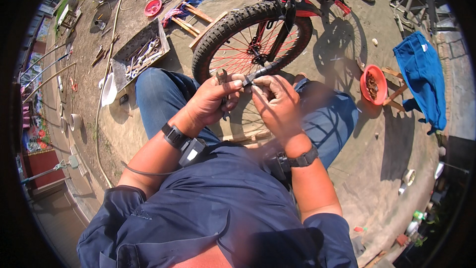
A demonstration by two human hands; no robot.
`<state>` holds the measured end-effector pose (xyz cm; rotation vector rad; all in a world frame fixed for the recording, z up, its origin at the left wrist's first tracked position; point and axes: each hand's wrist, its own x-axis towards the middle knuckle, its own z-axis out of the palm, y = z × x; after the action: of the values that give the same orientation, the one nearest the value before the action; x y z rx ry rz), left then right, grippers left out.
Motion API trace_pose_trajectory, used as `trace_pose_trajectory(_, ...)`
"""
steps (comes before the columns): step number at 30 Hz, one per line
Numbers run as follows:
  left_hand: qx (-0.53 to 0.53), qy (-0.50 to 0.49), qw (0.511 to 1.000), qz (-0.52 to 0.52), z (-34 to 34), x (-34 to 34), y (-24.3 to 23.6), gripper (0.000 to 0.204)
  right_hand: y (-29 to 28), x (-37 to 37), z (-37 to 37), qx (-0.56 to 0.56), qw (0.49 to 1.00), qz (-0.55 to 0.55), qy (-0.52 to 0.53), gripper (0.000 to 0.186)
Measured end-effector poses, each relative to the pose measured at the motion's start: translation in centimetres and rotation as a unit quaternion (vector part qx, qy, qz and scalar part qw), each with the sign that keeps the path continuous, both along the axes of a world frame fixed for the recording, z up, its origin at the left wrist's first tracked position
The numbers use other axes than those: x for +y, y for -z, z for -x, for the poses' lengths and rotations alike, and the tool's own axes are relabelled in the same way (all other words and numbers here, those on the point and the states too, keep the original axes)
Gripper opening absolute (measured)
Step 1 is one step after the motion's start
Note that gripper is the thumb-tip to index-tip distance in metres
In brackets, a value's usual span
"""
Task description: The person works on the front wheel of a bicycle, using a wrench to tighten or adjust components near the hub and spokes. They also handle a cable near the handlebars and basket, manipulating it with their hands.
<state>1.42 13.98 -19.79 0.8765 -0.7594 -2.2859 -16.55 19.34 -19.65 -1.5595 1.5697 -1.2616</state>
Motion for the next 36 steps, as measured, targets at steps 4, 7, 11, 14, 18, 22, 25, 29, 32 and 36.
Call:
trace_pose_trajectory(4,0.011,0.004,1.000,-0.005,-0.1,-0.1,-0.1,0.027,0.0,0.0,-0.1,-0.009,1.000,-0.010,-0.002,0.015)
trace_pose_trajectory(7,-0.006,-0.002,1.000,-0.009,-0.1,-0.1,-0.3,0.027,0.3,-0.1,0.0,-0.004,1.000,-0.010,-0.007,0.014)
trace_pose_trajectory(11,-0.010,-0.014,1.000,-0.003,-0.1,-0.1,0.0,0.027,0.1,-0.1,-0.3,-0.011,1.000,-0.015,-0.007,0.013)
trace_pose_trajectory(14,-0.015,-0.012,1.000,0.000,-0.3,-0.3,0.3,0.024,-0.2,0.0,-0.5,-0.007,1.000,-0.019,-0.015,0.012)
trace_pose_trajectory(18,-0.051,0.007,0.998,0.022,-0.8,-0.9,0.4,0.020,0.4,0.2,-0.3,-0.086,0.995,-0.055,-0.012,0.013)
trace_pose_trajectory(22,-0.102,0.043,0.993,0.043,-1.3,-1.5,0.3,0.017,-0.7,-0.4,0.0,-0.271,0.948,-0.166,-0.015,0.013)
trace_pose_trajectory(25,-0.126,0.024,0.990,0.053,-0.6,-1.4,-0.2,0.017,0.0,-0.3,0.6,-0.147,0.969,-0.179,-0.088,0.016)
trace_pose_trajectory(29,-0.119,0.002,0.992,0.037,-1.0,-1.5,0.2,0.020,-0.2,-0.1,0.3,-0.246,0.912,-0.312,-0.103,0.018)
trace_pose_trajectory(32,-0.101,-0.010,0.994,0.037,-1.0,-1.5,0.3,0.022,-0.3,0.0,0.0,-0.282,0.897,-0.328,-0.088,0.018)
trace_pose_trajectory(36,-0.094,0.001,0.994,0.050,-1.2,-1.2,0.9,0.020,-0.5,-0.1,-0.8,-0.230,0.946,-0.222,-0.052,0.013)
